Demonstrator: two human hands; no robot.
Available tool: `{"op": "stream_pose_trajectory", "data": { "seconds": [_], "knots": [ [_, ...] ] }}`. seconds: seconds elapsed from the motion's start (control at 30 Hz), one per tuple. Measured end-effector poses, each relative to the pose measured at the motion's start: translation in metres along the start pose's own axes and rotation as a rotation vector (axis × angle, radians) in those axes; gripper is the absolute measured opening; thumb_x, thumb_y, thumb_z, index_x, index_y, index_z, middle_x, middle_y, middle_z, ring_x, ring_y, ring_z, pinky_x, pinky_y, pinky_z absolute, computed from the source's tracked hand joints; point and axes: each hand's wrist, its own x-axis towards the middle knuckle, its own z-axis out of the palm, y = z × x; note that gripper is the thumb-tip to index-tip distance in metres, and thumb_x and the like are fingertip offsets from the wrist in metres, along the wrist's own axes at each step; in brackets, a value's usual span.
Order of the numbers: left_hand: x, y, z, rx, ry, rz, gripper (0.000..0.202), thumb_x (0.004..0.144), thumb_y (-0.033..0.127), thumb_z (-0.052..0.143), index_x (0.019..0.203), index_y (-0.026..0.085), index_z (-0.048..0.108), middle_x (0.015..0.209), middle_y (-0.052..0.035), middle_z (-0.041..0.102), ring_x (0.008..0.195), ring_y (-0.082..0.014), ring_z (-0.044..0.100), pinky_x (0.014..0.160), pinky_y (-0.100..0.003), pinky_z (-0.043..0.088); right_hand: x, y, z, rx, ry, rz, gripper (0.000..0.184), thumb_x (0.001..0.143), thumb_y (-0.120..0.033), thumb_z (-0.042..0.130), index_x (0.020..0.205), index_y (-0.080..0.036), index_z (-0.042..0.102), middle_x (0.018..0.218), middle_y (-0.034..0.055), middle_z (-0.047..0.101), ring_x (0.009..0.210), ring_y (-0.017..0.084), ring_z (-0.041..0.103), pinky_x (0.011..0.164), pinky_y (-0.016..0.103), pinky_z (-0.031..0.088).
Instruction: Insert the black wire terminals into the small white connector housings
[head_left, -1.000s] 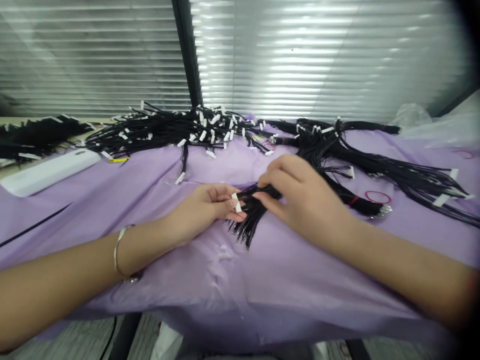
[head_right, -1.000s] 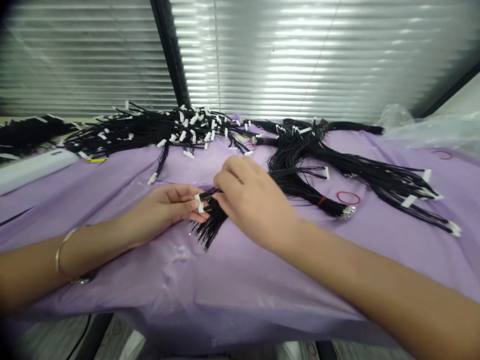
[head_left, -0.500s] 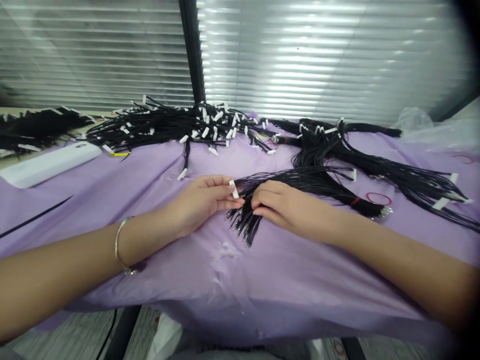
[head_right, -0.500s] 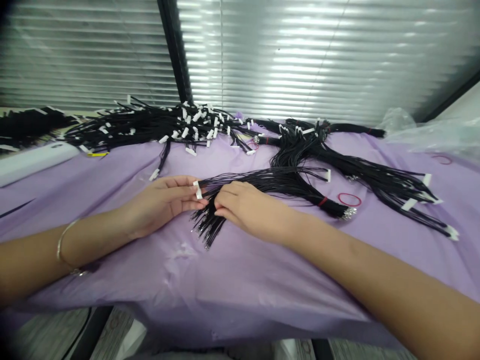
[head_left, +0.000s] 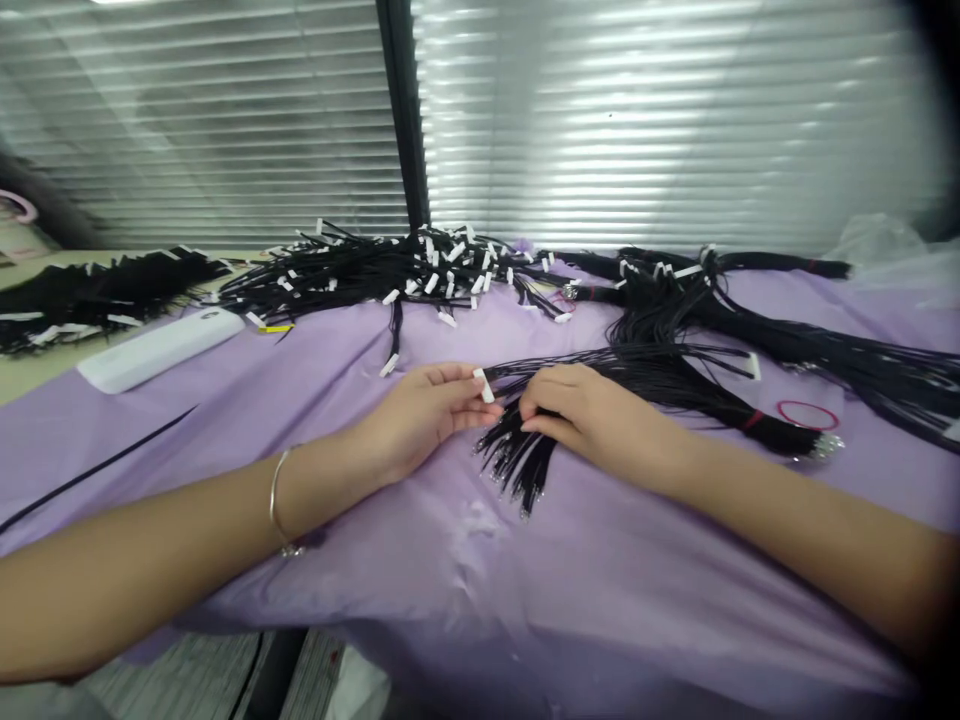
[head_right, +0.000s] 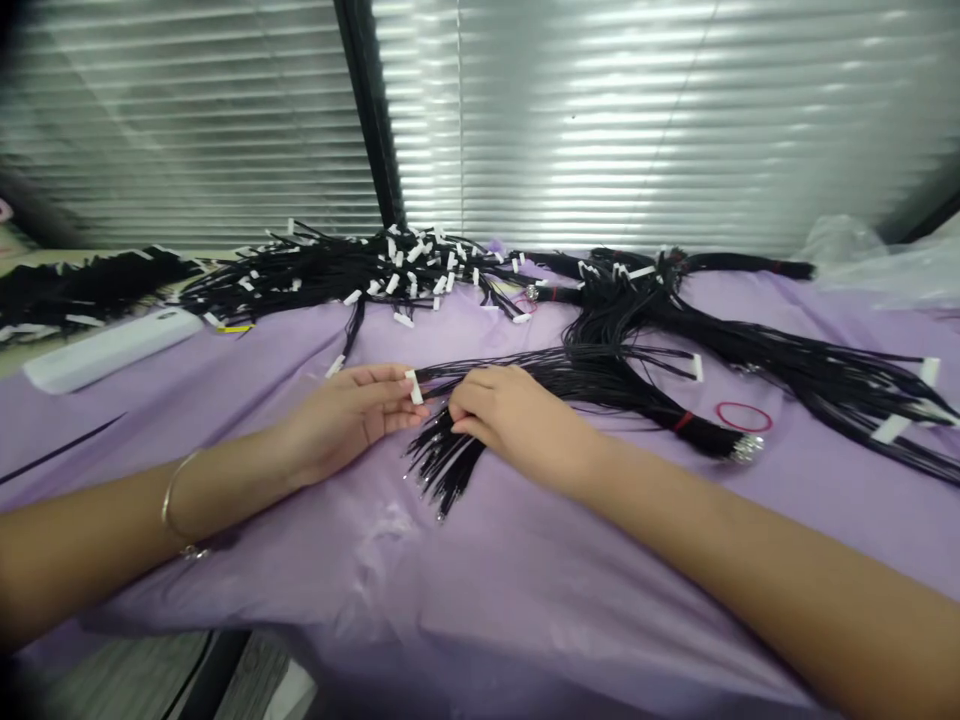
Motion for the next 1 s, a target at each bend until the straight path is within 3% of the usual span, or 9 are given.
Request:
{"op": "stream_pose_trajectory", "data": {
  "seconds": [0.27,0.47,0.57,0.73,1.0],
  "knots": [
    [-0.003,0.0,0.003,0.073,-0.03,0.025,0.005,0.078,0.012,0.061,0.075,0.008,0.062,0.07,-0.0016,0.062,0.072,-0.0106,0.065,0.079,-0.024,0.051,-0.008,-0.001,-0.008,0.093,0.071,-0.007,0.012,0.089,-0.024,0.044,0.088,-0.018,0.054,0.091,0.0052,0.053,0.084,0.014,0.051,0.075,0.028,0.042],
    [-0.002,-0.004,0.0,0.131,-0.06,0.045,0.009,0.079,0.017,0.061,0.082,0.009,0.064,0.079,-0.002,0.064,0.075,-0.0095,0.064,0.084,-0.026,0.049,-0.011,-0.001,-0.011,0.13,0.12,0.084,0.013,0.086,-0.029,0.049,0.087,-0.02,0.057,0.083,0.0026,0.061,0.074,0.015,0.056,0.067,0.028,0.043],
    [-0.003,-0.006,0.001,0.169,-0.101,0.064,0.01,0.079,0.019,0.061,0.084,0.01,0.063,0.082,-0.0015,0.064,0.075,-0.0084,0.064,0.084,-0.024,0.049,-0.009,-0.002,-0.011,0.17,0.163,0.092,0.013,0.084,-0.029,0.052,0.084,-0.019,0.06,0.083,0.0029,0.063,0.076,0.015,0.057,0.07,0.029,0.043],
    [-0.004,-0.007,0.004,0.216,-0.123,0.112,0.009,0.08,0.019,0.06,0.081,0.01,0.061,0.078,-0.0007,0.061,0.076,-0.0082,0.062,0.083,-0.025,0.049,-0.007,-0.007,-0.012,0.209,0.146,0.028,0.012,0.085,-0.024,0.05,0.083,-0.018,0.06,0.085,0.0048,0.062,0.083,0.016,0.056,0.076,0.03,0.043],
    [-0.004,-0.009,0.007,0.215,-0.179,0.114,0.008,0.085,0.012,0.05,0.088,0.01,0.057,0.08,-0.0017,0.06,0.071,-0.0075,0.061,0.077,-0.023,0.051,-0.008,-0.012,-0.019,0.274,0.125,0.163,0.008,0.082,-0.021,0.053,0.082,-0.017,0.06,0.084,0.0024,0.063,0.077,0.013,0.057,0.073,0.027,0.044]
  ]
}}
